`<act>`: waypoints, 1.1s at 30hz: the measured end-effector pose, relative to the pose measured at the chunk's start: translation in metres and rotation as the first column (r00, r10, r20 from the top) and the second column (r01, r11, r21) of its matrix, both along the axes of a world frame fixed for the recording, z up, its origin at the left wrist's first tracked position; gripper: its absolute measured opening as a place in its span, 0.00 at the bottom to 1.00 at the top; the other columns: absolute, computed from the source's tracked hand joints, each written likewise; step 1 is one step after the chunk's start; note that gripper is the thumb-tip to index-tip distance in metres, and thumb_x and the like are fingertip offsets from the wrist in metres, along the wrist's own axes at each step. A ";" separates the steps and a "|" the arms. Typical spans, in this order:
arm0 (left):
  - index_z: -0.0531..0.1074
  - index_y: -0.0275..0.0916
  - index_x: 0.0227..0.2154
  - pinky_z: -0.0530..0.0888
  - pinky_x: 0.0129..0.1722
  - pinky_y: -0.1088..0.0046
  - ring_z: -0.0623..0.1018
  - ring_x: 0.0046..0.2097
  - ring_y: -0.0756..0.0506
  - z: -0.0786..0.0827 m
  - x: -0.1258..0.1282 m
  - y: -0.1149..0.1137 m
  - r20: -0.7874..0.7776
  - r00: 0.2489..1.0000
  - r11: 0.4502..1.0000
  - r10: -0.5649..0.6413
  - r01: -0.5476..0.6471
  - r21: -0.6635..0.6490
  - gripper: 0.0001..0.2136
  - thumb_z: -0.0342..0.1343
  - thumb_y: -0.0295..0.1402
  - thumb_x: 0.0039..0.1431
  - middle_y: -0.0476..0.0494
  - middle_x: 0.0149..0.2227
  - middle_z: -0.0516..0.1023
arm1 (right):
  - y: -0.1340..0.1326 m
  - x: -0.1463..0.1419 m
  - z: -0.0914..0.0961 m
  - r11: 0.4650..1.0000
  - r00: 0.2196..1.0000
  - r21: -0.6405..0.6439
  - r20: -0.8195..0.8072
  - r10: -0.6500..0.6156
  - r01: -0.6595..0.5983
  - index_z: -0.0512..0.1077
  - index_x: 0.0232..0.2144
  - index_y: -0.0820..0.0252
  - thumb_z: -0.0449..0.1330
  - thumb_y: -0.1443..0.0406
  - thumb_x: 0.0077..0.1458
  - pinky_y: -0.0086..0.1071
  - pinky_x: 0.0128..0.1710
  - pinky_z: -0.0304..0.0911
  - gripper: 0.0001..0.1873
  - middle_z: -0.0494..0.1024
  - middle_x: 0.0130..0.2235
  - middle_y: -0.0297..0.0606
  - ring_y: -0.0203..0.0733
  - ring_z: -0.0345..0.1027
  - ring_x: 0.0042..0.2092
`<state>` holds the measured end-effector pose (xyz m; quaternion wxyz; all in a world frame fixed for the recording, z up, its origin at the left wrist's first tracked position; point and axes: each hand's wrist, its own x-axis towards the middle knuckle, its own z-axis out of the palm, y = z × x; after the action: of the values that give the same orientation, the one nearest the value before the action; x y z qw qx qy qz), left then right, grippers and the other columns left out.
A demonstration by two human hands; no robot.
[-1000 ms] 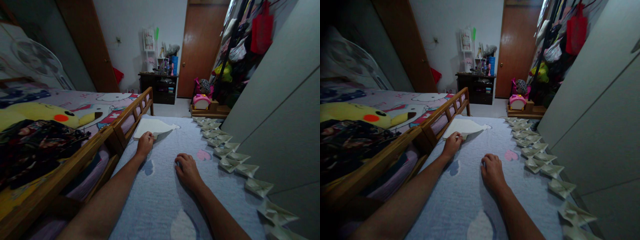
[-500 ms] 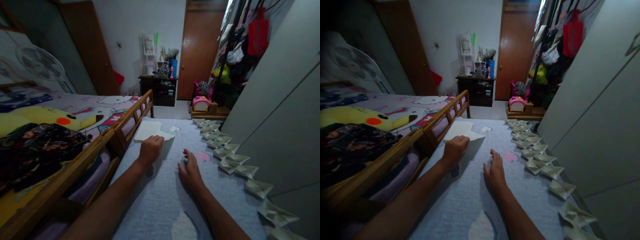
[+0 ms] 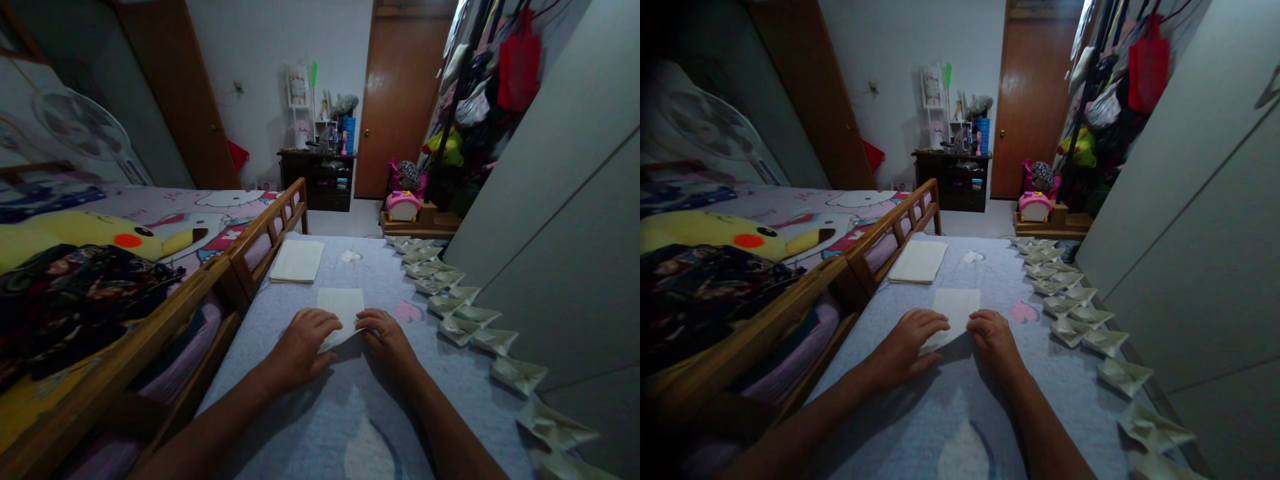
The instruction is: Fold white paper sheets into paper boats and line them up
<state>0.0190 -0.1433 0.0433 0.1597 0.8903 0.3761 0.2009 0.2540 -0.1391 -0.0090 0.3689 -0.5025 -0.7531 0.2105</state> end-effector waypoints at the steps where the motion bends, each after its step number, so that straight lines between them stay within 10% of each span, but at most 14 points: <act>1: 0.72 0.44 0.50 0.63 0.59 0.54 0.72 0.56 0.38 -0.002 -0.007 0.002 0.040 0.999 0.998 0.017 -0.014 -0.069 0.22 0.62 0.27 0.50 0.40 0.54 0.76 | -0.001 0.000 0.003 0.999 1.000 -0.036 -0.028 0.007 -0.008 0.79 0.34 0.56 0.55 0.72 0.51 0.42 0.53 0.64 0.14 0.81 0.44 0.41 0.45 0.72 0.49; 12: 0.76 0.36 0.32 0.73 0.41 0.70 0.79 0.38 0.43 -0.025 -0.015 0.010 0.352 0.917 0.893 0.185 -0.007 -0.451 0.09 0.53 0.35 0.60 0.43 0.33 0.80 | -0.003 0.008 0.023 0.928 0.966 -0.343 -0.253 0.056 -0.144 0.79 0.37 0.61 0.53 0.66 0.55 0.37 0.45 0.67 0.15 0.82 0.37 0.38 0.45 0.75 0.41; 23: 0.68 0.39 0.40 0.74 0.37 0.72 0.80 0.38 0.45 -0.043 -0.009 0.007 0.494 0.824 0.768 0.278 0.118 -0.629 0.09 0.53 0.37 0.61 0.45 0.36 0.80 | -0.003 0.010 0.031 0.858 0.985 -0.496 -0.163 0.055 -0.130 0.75 0.39 0.60 0.52 0.68 0.55 0.30 0.31 0.66 0.13 0.79 0.35 0.38 0.41 0.72 0.34; 33: 0.59 0.41 0.59 0.63 0.27 0.76 0.71 0.26 0.50 -0.039 0.002 0.002 0.257 0.872 0.835 0.417 -0.255 -0.488 0.28 0.56 0.30 0.54 0.56 0.25 0.70 | -0.004 0.000 0.017 0.890 0.993 -0.450 -0.055 -0.102 0.067 0.64 0.52 0.63 0.54 0.66 0.52 0.28 0.26 0.56 0.24 0.72 0.24 0.27 0.38 0.67 0.27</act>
<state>0.0214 -0.1417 0.0045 0.3826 0.6985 0.5294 0.2924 0.2540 -0.1432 0.0077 0.2808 -0.5977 -0.6472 0.3809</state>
